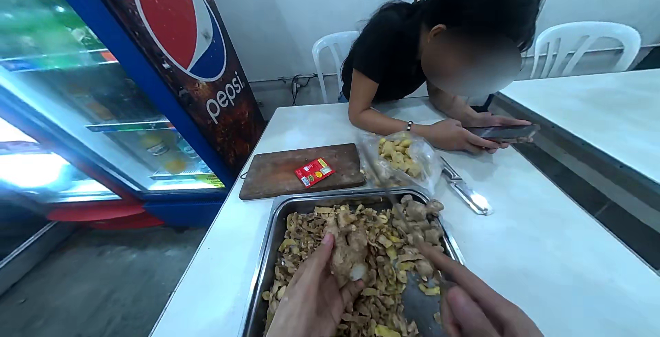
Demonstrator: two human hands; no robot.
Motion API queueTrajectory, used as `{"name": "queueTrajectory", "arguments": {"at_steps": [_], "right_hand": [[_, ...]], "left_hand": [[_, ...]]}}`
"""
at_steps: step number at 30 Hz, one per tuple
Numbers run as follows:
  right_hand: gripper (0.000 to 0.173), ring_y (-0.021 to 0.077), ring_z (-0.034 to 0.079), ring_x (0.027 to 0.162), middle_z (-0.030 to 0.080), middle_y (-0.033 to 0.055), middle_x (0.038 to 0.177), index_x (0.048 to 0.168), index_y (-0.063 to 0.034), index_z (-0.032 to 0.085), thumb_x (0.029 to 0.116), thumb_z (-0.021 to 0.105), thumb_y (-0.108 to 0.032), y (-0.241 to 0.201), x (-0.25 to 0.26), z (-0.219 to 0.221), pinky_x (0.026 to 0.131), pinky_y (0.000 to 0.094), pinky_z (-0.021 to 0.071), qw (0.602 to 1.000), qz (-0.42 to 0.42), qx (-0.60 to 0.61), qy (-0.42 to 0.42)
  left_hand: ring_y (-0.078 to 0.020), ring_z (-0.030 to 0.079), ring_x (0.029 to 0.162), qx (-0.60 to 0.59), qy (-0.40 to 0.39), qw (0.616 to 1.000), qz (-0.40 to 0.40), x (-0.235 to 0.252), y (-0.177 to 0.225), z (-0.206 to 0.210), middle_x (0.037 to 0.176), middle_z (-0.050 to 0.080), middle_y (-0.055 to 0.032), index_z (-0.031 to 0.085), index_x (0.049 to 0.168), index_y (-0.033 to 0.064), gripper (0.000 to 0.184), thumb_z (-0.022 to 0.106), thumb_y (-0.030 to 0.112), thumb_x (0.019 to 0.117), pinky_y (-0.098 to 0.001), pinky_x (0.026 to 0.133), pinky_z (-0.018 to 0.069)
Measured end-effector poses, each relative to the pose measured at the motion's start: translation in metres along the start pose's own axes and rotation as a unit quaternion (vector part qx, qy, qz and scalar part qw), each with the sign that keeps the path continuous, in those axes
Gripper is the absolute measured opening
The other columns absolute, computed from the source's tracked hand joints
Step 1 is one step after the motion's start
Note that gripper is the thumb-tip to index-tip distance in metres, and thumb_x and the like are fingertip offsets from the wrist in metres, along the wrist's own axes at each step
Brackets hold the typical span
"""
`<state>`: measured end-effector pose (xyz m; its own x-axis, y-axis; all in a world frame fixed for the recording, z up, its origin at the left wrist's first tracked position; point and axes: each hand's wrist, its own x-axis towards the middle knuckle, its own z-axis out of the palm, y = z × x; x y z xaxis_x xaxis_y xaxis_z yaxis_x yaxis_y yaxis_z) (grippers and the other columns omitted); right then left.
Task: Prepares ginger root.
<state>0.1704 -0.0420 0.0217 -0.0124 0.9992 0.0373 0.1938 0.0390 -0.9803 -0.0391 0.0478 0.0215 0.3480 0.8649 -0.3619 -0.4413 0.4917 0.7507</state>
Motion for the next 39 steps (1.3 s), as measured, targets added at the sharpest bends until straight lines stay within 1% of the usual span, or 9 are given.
{"name": "queueTrajectory", "arguments": {"at_steps": [2,4,6,8,17,22,28,35,39], "right_hand": [[0.064,0.007,0.057,0.07,0.067,0.0122,0.112,0.156,-0.0007,0.039,0.1063,0.052,-0.039,0.001,-0.002,0.009,0.063,0.028,0.0506,0.999,-0.008,-0.048,-0.001],[0.074,0.0159,0.068,0.095,0.059,0.0196,0.142,0.158,-0.0022,0.035,0.1024,0.057,-0.046,0.001,-0.003,0.019,0.083,0.0387,0.057,0.996,-0.019,-0.083,-0.016],[0.084,0.0258,0.068,0.11,0.054,0.0216,0.148,0.16,-0.0024,0.031,0.0988,0.061,-0.051,0.003,-0.004,0.03,0.092,0.0504,0.0554,0.993,-0.04,-0.113,-0.01],[0.089,0.0284,0.07,0.107,0.06,0.0221,0.14,0.159,0.0007,0.031,0.0959,0.065,-0.052,0.004,-0.003,0.038,0.086,0.0523,0.0575,0.987,-0.073,-0.145,0.017],[0.079,0.0257,0.071,0.111,0.063,0.0162,0.14,0.155,-0.0015,0.042,0.0976,0.063,-0.052,0.001,0.0,0.043,0.091,0.0498,0.0572,0.979,-0.099,-0.18,-0.002],[0.097,0.0271,0.067,0.072,0.072,0.0203,0.106,0.159,0.0029,0.029,0.0935,0.063,-0.06,0.001,-0.001,0.044,0.064,0.0496,0.055,0.979,-0.084,-0.184,-0.009],[0.106,0.0232,0.071,0.086,0.072,0.0169,0.116,0.16,0.0046,0.025,0.0889,0.069,-0.061,0.0,0.0,0.044,0.074,0.0479,0.0578,0.986,-0.083,-0.134,-0.057],[0.108,0.0241,0.072,0.082,0.074,0.015,0.108,0.16,0.0038,0.024,0.0874,0.069,-0.063,-0.002,0.002,0.044,0.071,0.0494,0.0585,0.987,-0.076,-0.132,-0.054],[0.104,0.0247,0.07,0.077,0.074,0.0164,0.104,0.161,0.0009,0.026,0.0888,0.068,-0.062,-0.003,0.002,0.042,0.069,0.0498,0.0577,0.987,-0.071,-0.133,-0.061]], "left_hand": [[-0.02,0.071,0.099,-0.033,-0.014,0.999,0.0,-0.003,0.0,0.002,0.116,0.067,-0.011,0.048,0.133,0.0022,0.036,0.03,0.026,0.1122,-0.0367,0.09,0.0597],[-0.0182,0.073,0.093,-0.075,-0.014,0.997,0.009,-0.008,-0.003,0.003,0.103,0.072,-0.0087,0.055,0.118,0.0043,0.03,0.028,0.015,0.111,-0.0343,0.087,0.0612],[-0.0232,0.073,0.101,-0.126,-0.027,0.992,0.003,-0.009,-0.013,-0.006,0.11,0.073,-0.0129,0.054,0.123,0.0052,0.031,0.027,0.013,0.1091,-0.0355,0.085,0.0615],[-0.0278,0.069,0.111,-0.172,-0.057,0.983,-0.017,-0.008,-0.024,-0.016,0.124,0.068,-0.0164,0.052,0.134,0.0036,0.033,0.034,0.015,0.1091,-0.0398,0.087,0.0606],[-0.0182,0.069,0.106,-0.104,-0.067,0.992,0.009,-0.015,-0.023,-0.003,0.116,0.07,-0.0094,0.057,0.129,0.0039,0.029,0.043,0.018,0.1079,-0.0369,0.092,0.0579],[-0.0121,0.069,0.094,-0.031,-0.051,0.998,0.006,-0.004,-0.023,0.007,0.105,0.068,-0.006,0.047,0.137,0.0042,0.038,0.029,0.026,0.1116,-0.0287,0.084,0.059],[-0.0039,0.061,0.062,0.006,-0.081,0.996,0.041,0.003,-0.026,0.011,0.075,0.064,0.0024,0.057,0.121,0.0054,0.058,0.01,0.039,0.1093,-0.0198,0.06,0.0546],[-0.0045,0.058,0.061,0.02,-0.043,0.997,0.061,-0.001,-0.029,0.015,0.071,0.059,0.0017,0.058,0.107,0.0059,0.051,0.016,0.034,0.1102,-0.0206,0.062,0.053],[-0.0048,0.061,0.066,0.077,0.018,0.992,0.096,-0.009,-0.025,0.02,0.078,0.062,0.0013,0.049,0.126,0.0016,0.042,0.02,0.027,0.1111,-0.0225,0.066,0.0562]]}}
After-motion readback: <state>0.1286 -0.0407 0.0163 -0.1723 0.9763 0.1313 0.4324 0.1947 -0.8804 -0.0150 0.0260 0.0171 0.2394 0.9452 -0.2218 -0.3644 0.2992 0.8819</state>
